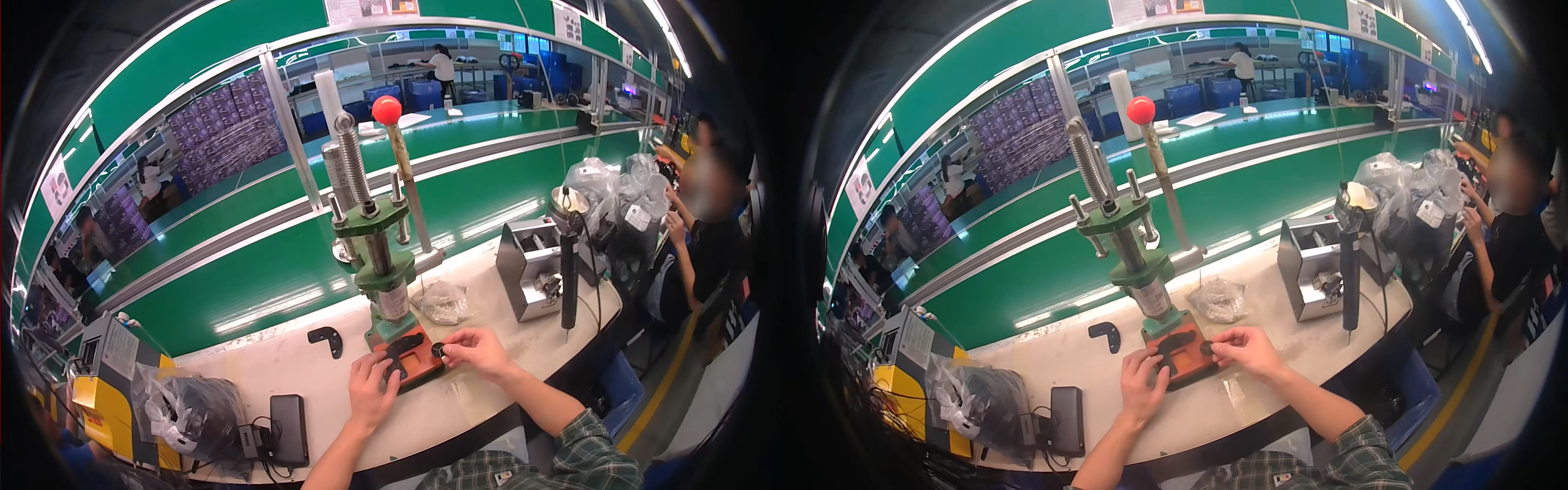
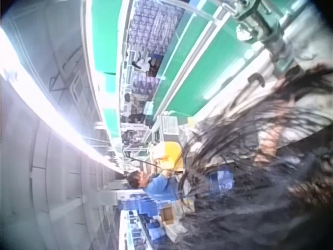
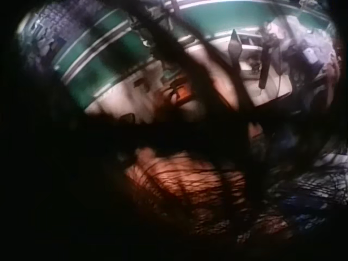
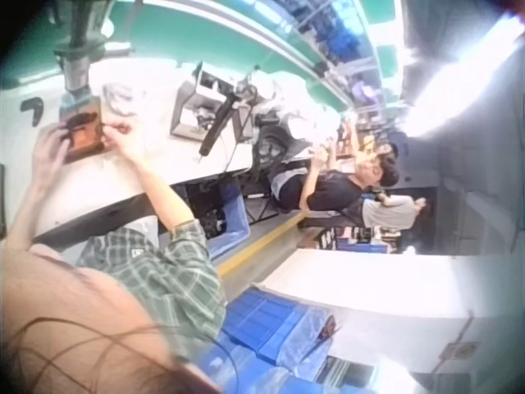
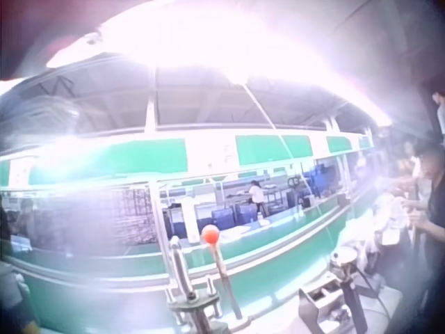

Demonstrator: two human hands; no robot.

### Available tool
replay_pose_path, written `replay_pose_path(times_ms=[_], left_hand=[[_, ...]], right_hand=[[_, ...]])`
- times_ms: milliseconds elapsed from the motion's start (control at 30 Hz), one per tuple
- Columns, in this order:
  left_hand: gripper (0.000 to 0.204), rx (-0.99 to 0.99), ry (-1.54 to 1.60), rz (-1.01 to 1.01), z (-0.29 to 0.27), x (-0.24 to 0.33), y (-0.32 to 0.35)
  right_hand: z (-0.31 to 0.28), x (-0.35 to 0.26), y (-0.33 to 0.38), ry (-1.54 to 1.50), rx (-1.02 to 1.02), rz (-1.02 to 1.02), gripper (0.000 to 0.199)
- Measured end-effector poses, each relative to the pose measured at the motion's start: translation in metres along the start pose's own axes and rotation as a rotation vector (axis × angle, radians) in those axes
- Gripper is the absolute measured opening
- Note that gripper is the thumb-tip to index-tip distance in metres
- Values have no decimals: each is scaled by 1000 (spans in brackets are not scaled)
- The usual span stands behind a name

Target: The person assembles small components by hand, using a manual press and an electric screwdriver to join a plastic housing, a metal plate, and screws.

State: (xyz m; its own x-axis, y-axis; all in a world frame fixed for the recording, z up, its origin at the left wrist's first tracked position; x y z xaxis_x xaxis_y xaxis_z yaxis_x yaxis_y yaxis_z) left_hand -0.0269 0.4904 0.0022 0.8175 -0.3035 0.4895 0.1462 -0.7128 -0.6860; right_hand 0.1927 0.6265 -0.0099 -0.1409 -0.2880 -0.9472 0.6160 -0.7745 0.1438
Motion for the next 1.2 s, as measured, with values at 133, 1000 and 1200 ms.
replay_pose_path(times_ms=[133,1000,1200], left_hand=[[28,-16,-30,5,4,3,-5],[44,-240,-149,0,8,3,-4],[44,-274,-242,35,17,10,-6]], right_hand=[[5,-5,-19,112,13,-58,26],[3,-48,3,823,133,-600,10],[-56,-79,-13,1081,238,-608,14]])
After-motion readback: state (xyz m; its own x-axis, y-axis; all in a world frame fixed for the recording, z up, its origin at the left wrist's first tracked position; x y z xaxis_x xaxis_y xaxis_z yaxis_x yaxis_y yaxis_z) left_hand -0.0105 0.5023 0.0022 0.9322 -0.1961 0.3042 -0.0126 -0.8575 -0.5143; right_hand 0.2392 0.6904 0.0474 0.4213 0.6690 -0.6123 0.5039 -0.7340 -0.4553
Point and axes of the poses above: each hand's wrist, its own y-axis away from the middle knuckle, its own z-axis out of the palm, x = y × z, the point moved 4 cm from there along -y, towards the middle knuckle, and after that the axes turned 1 degree about z, right-handed, at the moved point
